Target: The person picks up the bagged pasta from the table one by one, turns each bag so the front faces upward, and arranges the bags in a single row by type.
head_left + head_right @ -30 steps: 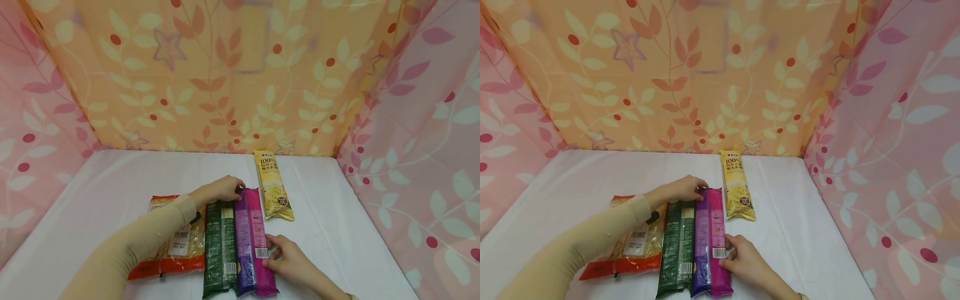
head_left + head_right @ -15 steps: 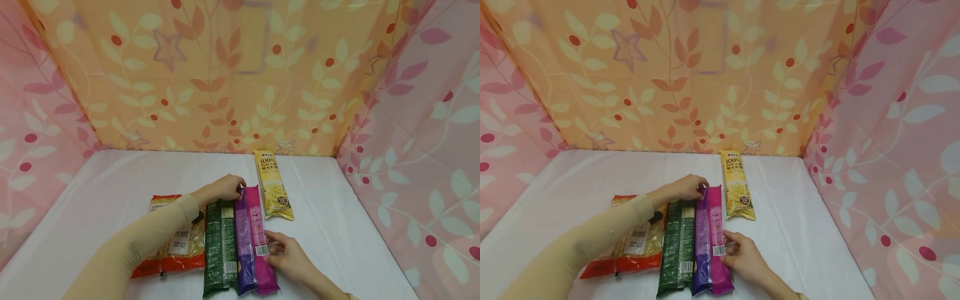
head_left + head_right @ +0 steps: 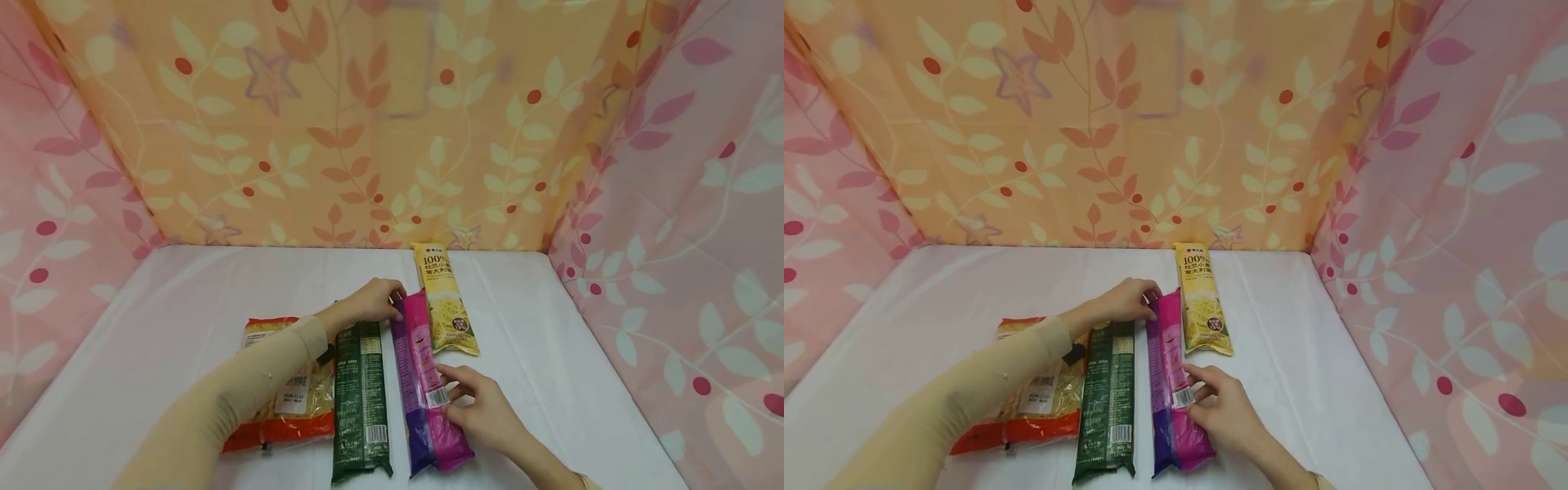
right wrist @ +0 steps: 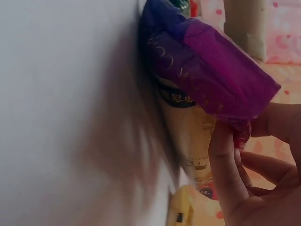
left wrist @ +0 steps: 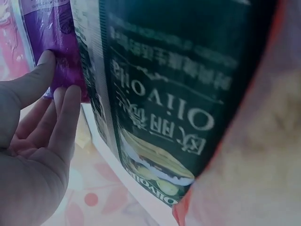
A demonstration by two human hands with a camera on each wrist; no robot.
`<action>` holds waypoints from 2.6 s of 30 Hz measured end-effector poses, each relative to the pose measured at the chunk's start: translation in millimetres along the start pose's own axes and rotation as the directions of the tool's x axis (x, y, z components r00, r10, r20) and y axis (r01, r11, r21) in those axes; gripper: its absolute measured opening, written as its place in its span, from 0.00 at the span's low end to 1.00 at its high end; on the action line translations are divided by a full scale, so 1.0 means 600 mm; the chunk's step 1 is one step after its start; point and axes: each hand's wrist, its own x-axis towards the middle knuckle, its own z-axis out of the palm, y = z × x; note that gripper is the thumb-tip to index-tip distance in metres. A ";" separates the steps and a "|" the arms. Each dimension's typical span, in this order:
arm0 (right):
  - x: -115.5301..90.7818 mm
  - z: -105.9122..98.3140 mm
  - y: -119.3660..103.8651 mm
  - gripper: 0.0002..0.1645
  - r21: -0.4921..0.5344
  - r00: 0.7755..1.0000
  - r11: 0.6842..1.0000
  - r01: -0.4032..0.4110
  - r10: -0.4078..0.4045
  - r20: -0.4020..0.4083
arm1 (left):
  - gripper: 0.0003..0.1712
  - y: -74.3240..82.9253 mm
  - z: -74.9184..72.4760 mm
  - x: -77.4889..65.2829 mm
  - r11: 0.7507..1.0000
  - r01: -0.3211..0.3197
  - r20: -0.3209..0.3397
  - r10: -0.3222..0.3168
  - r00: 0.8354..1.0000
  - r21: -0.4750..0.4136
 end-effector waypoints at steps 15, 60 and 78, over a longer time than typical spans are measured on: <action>0.013 0.011 -0.030 0.40 -0.135 0.994 0.985 0.106 -0.108 -0.011 | 0.24 -0.010 -0.006 -0.001 1.000 -0.009 0.050 0.010 0.999 -0.013; -0.003 0.020 0.017 0.36 0.175 0.983 0.972 -0.154 0.134 0.123 | 0.38 0.050 -0.011 -0.058 0.994 0.108 -0.111 -0.109 0.988 -0.018; 0.008 0.044 0.012 0.41 0.224 0.970 0.948 -0.226 0.198 0.142 | 0.35 0.027 -0.013 -0.068 0.986 0.122 -0.134 -0.137 0.981 -0.111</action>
